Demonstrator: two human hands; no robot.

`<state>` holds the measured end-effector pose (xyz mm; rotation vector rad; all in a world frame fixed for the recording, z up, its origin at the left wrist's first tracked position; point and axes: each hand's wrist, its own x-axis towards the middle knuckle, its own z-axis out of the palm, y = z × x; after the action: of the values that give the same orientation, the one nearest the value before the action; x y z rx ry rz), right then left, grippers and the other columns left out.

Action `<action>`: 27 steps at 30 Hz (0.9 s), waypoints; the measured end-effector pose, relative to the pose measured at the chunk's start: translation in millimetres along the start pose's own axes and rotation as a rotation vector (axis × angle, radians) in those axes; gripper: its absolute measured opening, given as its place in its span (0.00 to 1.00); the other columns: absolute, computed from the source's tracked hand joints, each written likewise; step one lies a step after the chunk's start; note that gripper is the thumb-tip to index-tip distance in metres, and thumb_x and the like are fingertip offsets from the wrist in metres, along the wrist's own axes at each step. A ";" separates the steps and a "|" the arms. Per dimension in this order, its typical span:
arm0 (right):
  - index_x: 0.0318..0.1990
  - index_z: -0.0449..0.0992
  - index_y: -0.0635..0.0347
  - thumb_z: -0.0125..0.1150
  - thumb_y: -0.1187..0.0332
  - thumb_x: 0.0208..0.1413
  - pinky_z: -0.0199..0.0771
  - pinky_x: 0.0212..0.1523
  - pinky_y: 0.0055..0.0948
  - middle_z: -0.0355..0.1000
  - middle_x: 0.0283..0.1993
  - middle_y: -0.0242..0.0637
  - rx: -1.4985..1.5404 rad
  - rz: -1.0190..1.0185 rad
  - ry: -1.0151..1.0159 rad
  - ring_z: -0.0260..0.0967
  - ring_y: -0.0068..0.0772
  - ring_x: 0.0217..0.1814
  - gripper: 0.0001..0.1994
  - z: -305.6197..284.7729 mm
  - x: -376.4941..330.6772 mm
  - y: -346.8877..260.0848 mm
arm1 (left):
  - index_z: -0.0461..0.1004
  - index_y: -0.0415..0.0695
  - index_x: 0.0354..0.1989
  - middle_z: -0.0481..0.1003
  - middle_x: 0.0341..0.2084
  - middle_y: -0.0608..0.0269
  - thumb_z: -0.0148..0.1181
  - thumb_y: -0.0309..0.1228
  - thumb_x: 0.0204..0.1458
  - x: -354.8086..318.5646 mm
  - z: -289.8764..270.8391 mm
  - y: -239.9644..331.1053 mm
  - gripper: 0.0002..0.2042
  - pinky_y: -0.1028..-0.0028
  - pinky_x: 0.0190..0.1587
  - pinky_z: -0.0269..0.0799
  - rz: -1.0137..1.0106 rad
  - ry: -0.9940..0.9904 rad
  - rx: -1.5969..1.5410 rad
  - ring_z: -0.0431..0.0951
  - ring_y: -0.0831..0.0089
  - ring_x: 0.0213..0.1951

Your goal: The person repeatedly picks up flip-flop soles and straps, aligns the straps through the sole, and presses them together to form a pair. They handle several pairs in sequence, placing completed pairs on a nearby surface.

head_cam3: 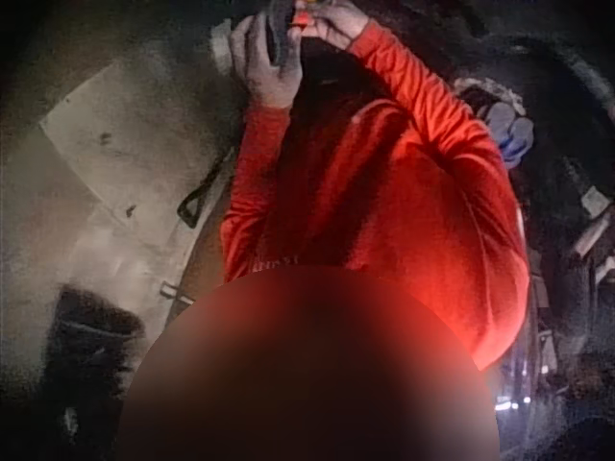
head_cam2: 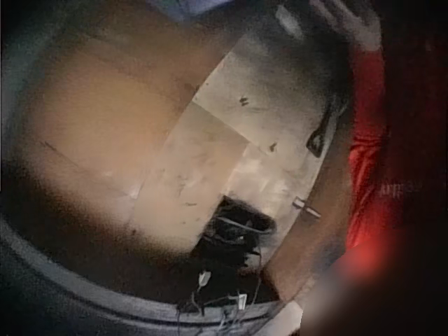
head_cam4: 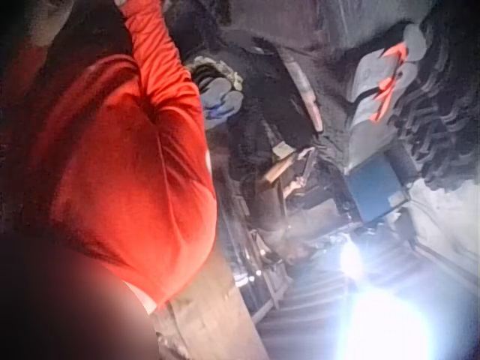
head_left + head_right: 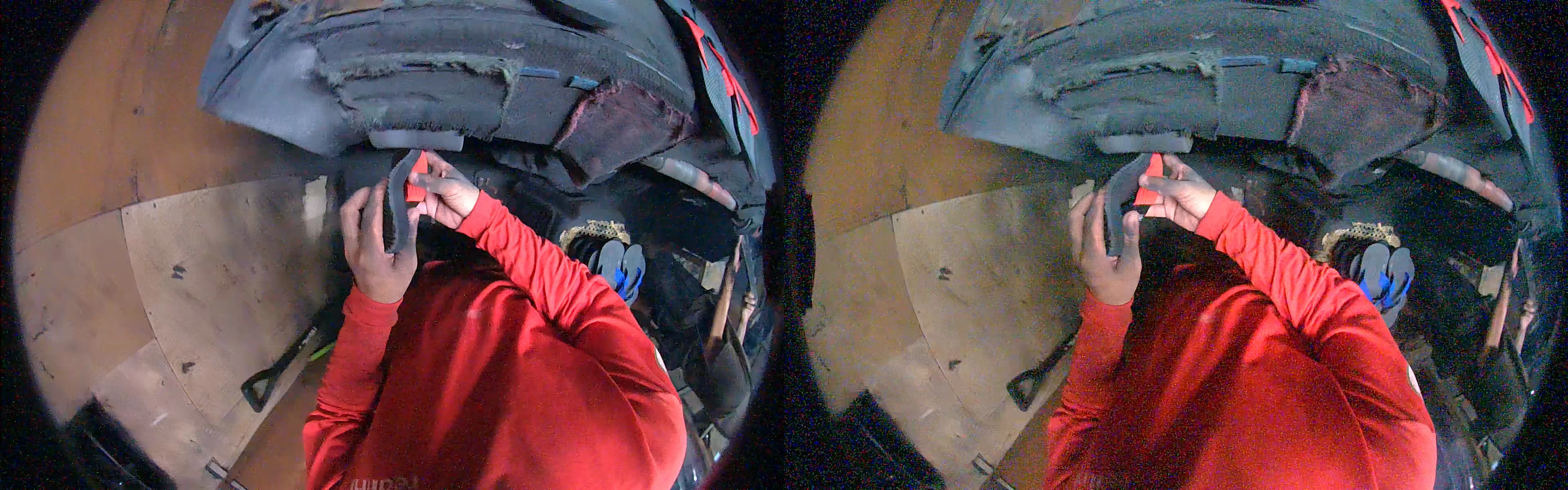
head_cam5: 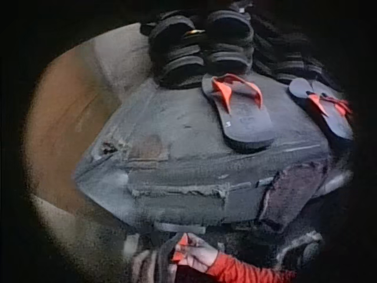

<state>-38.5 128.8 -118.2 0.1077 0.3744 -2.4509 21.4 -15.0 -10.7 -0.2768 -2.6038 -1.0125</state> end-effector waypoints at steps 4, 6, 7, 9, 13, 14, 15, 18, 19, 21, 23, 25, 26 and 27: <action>0.54 0.66 0.59 0.56 0.66 0.64 0.81 0.49 0.42 0.73 0.51 0.39 -0.015 -0.027 0.025 0.74 0.36 0.52 0.15 -5.3 3.0 -3.7 | 0.69 0.33 0.55 0.73 0.50 0.44 0.60 0.34 0.58 18.4 2.5 4.7 0.21 0.59 0.56 0.67 0.013 -0.062 -0.005 0.74 0.50 0.52; 0.53 0.68 0.58 0.57 0.65 0.63 0.77 0.55 0.43 0.72 0.53 0.38 -0.041 -0.029 0.038 0.74 0.35 0.53 0.13 -7.6 -1.8 -9.0 | 0.69 0.34 0.55 0.74 0.49 0.44 0.58 0.34 0.59 26.3 7.7 8.5 0.20 0.60 0.55 0.68 -0.074 -0.087 -0.077 0.75 0.50 0.51; 0.53 0.67 0.57 0.57 0.66 0.63 0.76 0.55 0.43 0.72 0.53 0.37 -0.012 -0.001 0.093 0.74 0.35 0.53 0.14 -8.7 -3.5 -11.1 | 0.69 0.34 0.55 0.75 0.48 0.44 0.58 0.34 0.60 28.9 9.8 11.4 0.20 0.61 0.55 0.69 -0.044 -0.070 -0.130 0.76 0.50 0.51; 0.55 0.67 0.56 0.56 0.67 0.64 0.76 0.55 0.43 0.72 0.53 0.37 0.041 0.022 0.148 0.74 0.34 0.54 0.14 -10.2 -10.5 -15.4 | 0.68 0.34 0.57 0.76 0.47 0.43 0.59 0.30 0.58 36.8 16.3 15.7 0.20 0.61 0.50 0.72 -0.213 -0.256 -0.081 0.78 0.51 0.48; 0.59 0.61 0.54 0.60 0.65 0.62 0.81 0.49 0.39 0.72 0.53 0.37 -0.018 0.072 0.223 0.76 0.36 0.49 0.20 -7.9 -18.6 -19.2 | 0.68 0.33 0.56 0.76 0.45 0.41 0.59 0.30 0.58 39.7 12.9 24.7 0.20 0.62 0.47 0.75 -0.121 -0.226 -0.002 0.80 0.52 0.46; 0.58 0.63 0.55 0.61 0.64 0.61 0.81 0.49 0.38 0.72 0.52 0.36 -0.032 0.079 0.198 0.76 0.37 0.49 0.20 -6.5 -14.6 -17.1 | 0.69 0.33 0.54 0.76 0.45 0.42 0.60 0.30 0.57 39.3 9.3 24.5 0.19 0.62 0.47 0.74 0.022 -0.098 -0.024 0.79 0.51 0.46; 0.57 0.63 0.56 0.59 0.65 0.62 0.81 0.50 0.39 0.72 0.51 0.36 -0.007 0.101 0.183 0.76 0.35 0.49 0.19 -5.0 -13.8 -14.4 | 0.70 0.33 0.53 0.76 0.45 0.42 0.60 0.30 0.57 37.9 5.6 24.1 0.18 0.62 0.47 0.74 -0.053 -0.098 -0.035 0.80 0.50 0.45; 0.55 0.65 0.59 0.55 0.68 0.64 0.80 0.52 0.40 0.73 0.48 0.35 0.087 0.073 0.060 0.76 0.31 0.50 0.14 -5.1 -9.3 -5.6 | 0.71 0.33 0.52 0.76 0.44 0.41 0.60 0.30 0.57 37.8 2.9 17.1 0.17 0.61 0.45 0.74 -0.043 -0.138 0.044 0.79 0.47 0.43; 0.55 0.65 0.59 0.56 0.67 0.64 0.80 0.53 0.40 0.73 0.48 0.34 0.083 0.108 0.160 0.76 0.31 0.50 0.14 -7.4 -10.4 -3.8 | 0.71 0.33 0.52 0.76 0.43 0.40 0.60 0.31 0.57 39.6 6.6 13.3 0.17 0.61 0.44 0.74 -0.058 -0.160 0.029 0.79 0.47 0.43; 0.54 0.66 0.58 0.56 0.66 0.64 0.79 0.53 0.41 0.73 0.47 0.34 0.128 0.114 0.250 0.76 0.31 0.50 0.14 -15.2 -18.1 -3.5 | 0.71 0.33 0.51 0.77 0.40 0.39 0.59 0.32 0.58 44.3 21.1 8.4 0.17 0.60 0.42 0.74 -0.148 -0.242 -0.016 0.79 0.45 0.42; 0.54 0.66 0.57 0.59 0.63 0.62 0.79 0.53 0.41 0.73 0.49 0.37 0.155 0.129 0.337 0.76 0.35 0.50 0.17 -24.5 -34.0 -9.8 | 0.71 0.32 0.50 0.77 0.37 0.39 0.58 0.33 0.58 47.9 39.3 9.2 0.17 0.59 0.41 0.74 -0.390 -0.398 -0.053 0.79 0.43 0.40; 0.55 0.66 0.56 0.63 0.60 0.60 0.81 0.51 0.40 0.73 0.51 0.41 0.163 0.236 0.533 0.76 0.40 0.52 0.20 -28.7 -45.6 -18.5 | 0.72 0.33 0.47 0.79 0.33 0.44 0.58 0.36 0.59 51.7 53.0 12.1 0.17 0.63 0.38 0.73 -0.421 -0.451 -0.130 0.81 0.54 0.35; 0.55 0.65 0.59 0.63 0.61 0.59 0.82 0.50 0.41 0.74 0.51 0.43 0.177 0.232 0.542 0.76 0.41 0.50 0.21 -27.4 -49.7 -23.1 | 0.72 0.33 0.48 0.79 0.34 0.44 0.58 0.36 0.60 50.2 52.1 15.3 0.17 0.63 0.40 0.73 -0.417 -0.441 -0.080 0.81 0.54 0.36; 0.55 0.65 0.59 0.63 0.62 0.60 0.82 0.49 0.41 0.74 0.50 0.43 0.136 0.202 0.447 0.77 0.40 0.49 0.20 -24.7 -49.9 -26.8 | 0.72 0.33 0.48 0.79 0.35 0.44 0.58 0.36 0.60 49.0 51.5 18.6 0.17 0.63 0.41 0.73 -0.484 -0.480 -0.028 0.81 0.54 0.37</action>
<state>-16.1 185.8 -126.9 0.7235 0.3656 -2.2357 -30.6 36.7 -16.6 0.1371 -3.1879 -1.2627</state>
